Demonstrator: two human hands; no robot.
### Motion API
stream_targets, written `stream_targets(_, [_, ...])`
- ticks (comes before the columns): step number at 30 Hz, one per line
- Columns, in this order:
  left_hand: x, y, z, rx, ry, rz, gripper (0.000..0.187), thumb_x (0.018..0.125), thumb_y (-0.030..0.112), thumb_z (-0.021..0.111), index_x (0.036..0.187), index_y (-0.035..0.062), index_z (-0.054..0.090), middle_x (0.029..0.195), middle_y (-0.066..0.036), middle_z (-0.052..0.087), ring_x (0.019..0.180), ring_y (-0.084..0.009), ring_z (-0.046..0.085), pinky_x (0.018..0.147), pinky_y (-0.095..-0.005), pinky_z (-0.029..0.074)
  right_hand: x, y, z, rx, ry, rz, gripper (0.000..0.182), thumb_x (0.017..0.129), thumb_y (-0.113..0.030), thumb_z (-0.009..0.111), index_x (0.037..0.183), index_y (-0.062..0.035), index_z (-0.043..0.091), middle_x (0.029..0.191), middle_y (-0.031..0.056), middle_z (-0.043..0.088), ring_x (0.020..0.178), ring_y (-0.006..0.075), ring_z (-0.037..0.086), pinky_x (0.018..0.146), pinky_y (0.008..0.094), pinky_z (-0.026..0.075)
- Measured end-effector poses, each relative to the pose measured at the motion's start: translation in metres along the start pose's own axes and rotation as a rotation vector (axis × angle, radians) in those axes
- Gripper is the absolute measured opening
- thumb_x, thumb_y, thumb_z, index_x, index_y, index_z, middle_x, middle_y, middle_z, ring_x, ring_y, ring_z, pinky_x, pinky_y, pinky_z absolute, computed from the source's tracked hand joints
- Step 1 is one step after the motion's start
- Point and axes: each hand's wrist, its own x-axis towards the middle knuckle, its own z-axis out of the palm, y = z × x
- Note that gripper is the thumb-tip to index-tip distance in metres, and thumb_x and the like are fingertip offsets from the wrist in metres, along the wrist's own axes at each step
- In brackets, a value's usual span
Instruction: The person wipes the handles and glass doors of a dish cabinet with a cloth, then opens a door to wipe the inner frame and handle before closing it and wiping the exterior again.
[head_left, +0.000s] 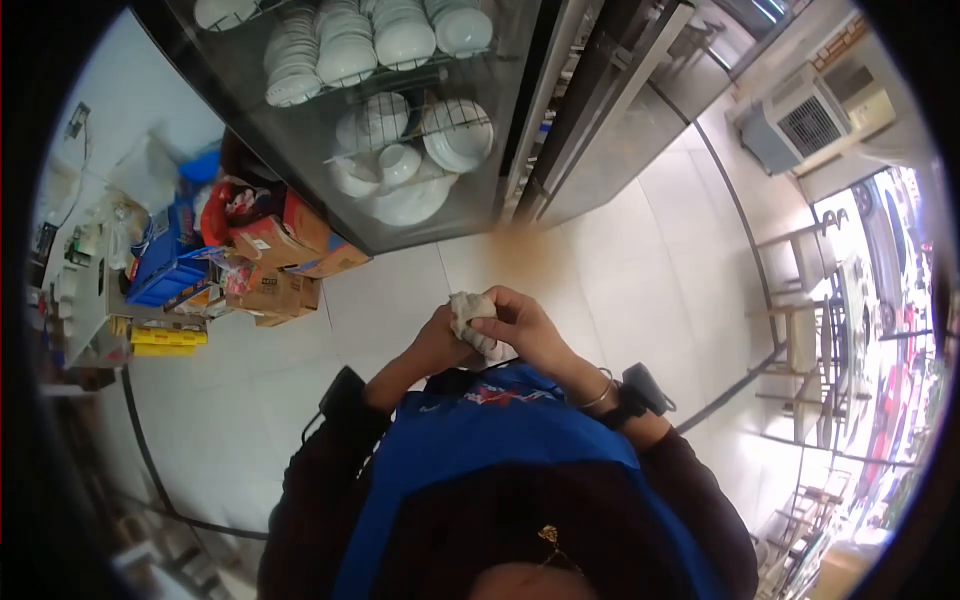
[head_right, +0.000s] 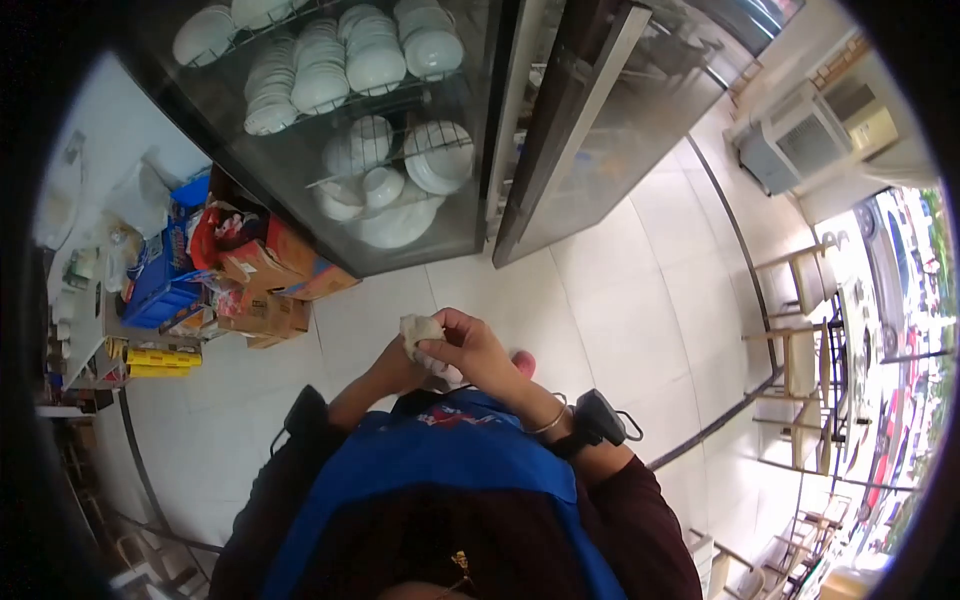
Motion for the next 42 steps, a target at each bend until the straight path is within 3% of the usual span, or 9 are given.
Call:
stream_targets(4, [-0.016,0.0,-0.009,-0.462,-0.389,-0.257,0.036,0.063,0.014,0.072,0.096,0.0075,0.06,0.088,-0.007,0.062,0.081,-0.0181,0.059,0.073,-0.0298,0.046,-0.033,-0.001,0.013,0.028,0.165,-0.046,0.008,0.085,-0.005,0.056,0.093,-0.003,0.055,0.087,0.002,0.059,0.08,0.0094,0.056,0.07,0.0235,0.046])
stream_targets(10, [-0.074,-0.092,-0.016,0.135,0.146,-0.202,0.025,0.073,0.013,0.054,0.097,0.0042,0.054,0.088,-0.021,0.061,0.085,-0.0388,0.058,0.071,-0.0431,0.046,-0.071,0.001,-0.04,-0.083,0.34,0.033,0.018,0.088,-0.015,0.053,0.1,-0.0018,0.055,0.096,0.0059,0.058,0.089,0.014,0.057,0.075,0.0256,0.047])
stream_targets(14, [-0.138,-0.148,-0.004,0.357,0.225,-0.544,0.036,0.073,0.017,0.059,0.105,0.002,0.052,0.091,-0.023,0.06,0.088,-0.0394,0.057,0.074,-0.0446,0.046,-0.103,-0.004,-0.078,-0.235,0.497,0.016,0.017,0.089,-0.016,0.051,0.098,-0.0027,0.056,0.096,0.0054,0.06,0.088,0.0141,0.058,0.075,0.026,0.047])
stream_targets(20, [-0.282,-0.271,0.024,0.475,-0.592,-0.314,0.039,0.079,0.032,0.051,0.102,0.0009,0.055,0.086,-0.024,0.06,0.083,-0.0416,0.057,0.068,-0.0488,0.045,-0.173,0.122,-0.167,-0.356,0.797,0.255,0.021,0.085,-0.019,0.055,0.097,-0.0014,0.058,0.083,0.008,0.063,0.074,0.0143,0.061,0.061,0.0273,0.049])
stream_targets(23, [-0.279,-0.182,0.039,0.466,-0.449,-0.773,0.033,0.07,0.031,0.061,0.093,0.0074,0.066,0.09,-0.019,0.063,0.086,-0.0348,0.061,0.075,-0.0401,0.048,-0.244,0.239,-0.231,-0.617,0.623,0.613,0.03,0.079,-0.03,0.058,0.079,-0.0002,0.062,0.073,0.0128,0.063,0.063,0.019,0.061,0.056,0.0309,0.049])
stream_targets(26, [-0.297,-0.19,0.07,0.428,-0.291,-0.675,0.032,0.073,0.029,0.059,0.091,0.0033,0.065,0.09,-0.021,0.062,0.086,-0.0356,0.06,0.075,-0.0419,0.047,-0.33,0.33,-0.282,-1.232,0.123,0.736,0.037,0.076,-0.037,0.057,0.063,-0.0027,0.061,0.063,0.0122,0.061,0.05,0.0239,0.058,0.049,0.0362,0.046])
stream_targets(29, [-0.278,-0.208,0.106,0.453,-0.337,-0.917,0.032,0.078,0.028,0.053,0.089,-0.0004,0.064,0.09,-0.023,0.062,0.085,-0.0371,0.06,0.074,-0.0433,0.047,-0.324,0.271,-0.239,-0.989,0.186,0.992,0.033,0.079,-0.033,0.056,0.064,-0.0035,0.06,0.059,0.0097,0.059,0.047,0.0215,0.056,0.045,0.0348,0.044])
stream_targets(32, [-0.273,-0.261,0.14,0.47,-0.326,-0.614,0.037,0.083,0.032,0.048,0.095,-0.0008,0.06,0.091,-0.024,0.061,0.087,-0.0376,0.059,0.075,-0.0426,0.046,-0.309,0.278,-0.248,-0.336,0.586,0.748,0.025,0.082,-0.025,0.055,0.075,-0.0026,0.062,0.058,0.0066,0.057,0.046,0.0166,0.054,0.042,0.0296,0.045])
stream_targets(42, [-0.191,-0.124,0.114,0.101,-0.224,-0.441,0.042,0.084,0.037,0.046,0.103,0.0004,0.055,0.093,-0.023,0.061,0.089,-0.0375,0.058,0.077,-0.0417,0.046,-0.25,0.247,-0.245,-0.63,0.727,0.351,0.026,0.077,-0.026,0.055,0.084,-0.0018,0.064,0.067,0.0122,0.064,0.062,0.0216,0.063,0.061,0.0324,0.049])
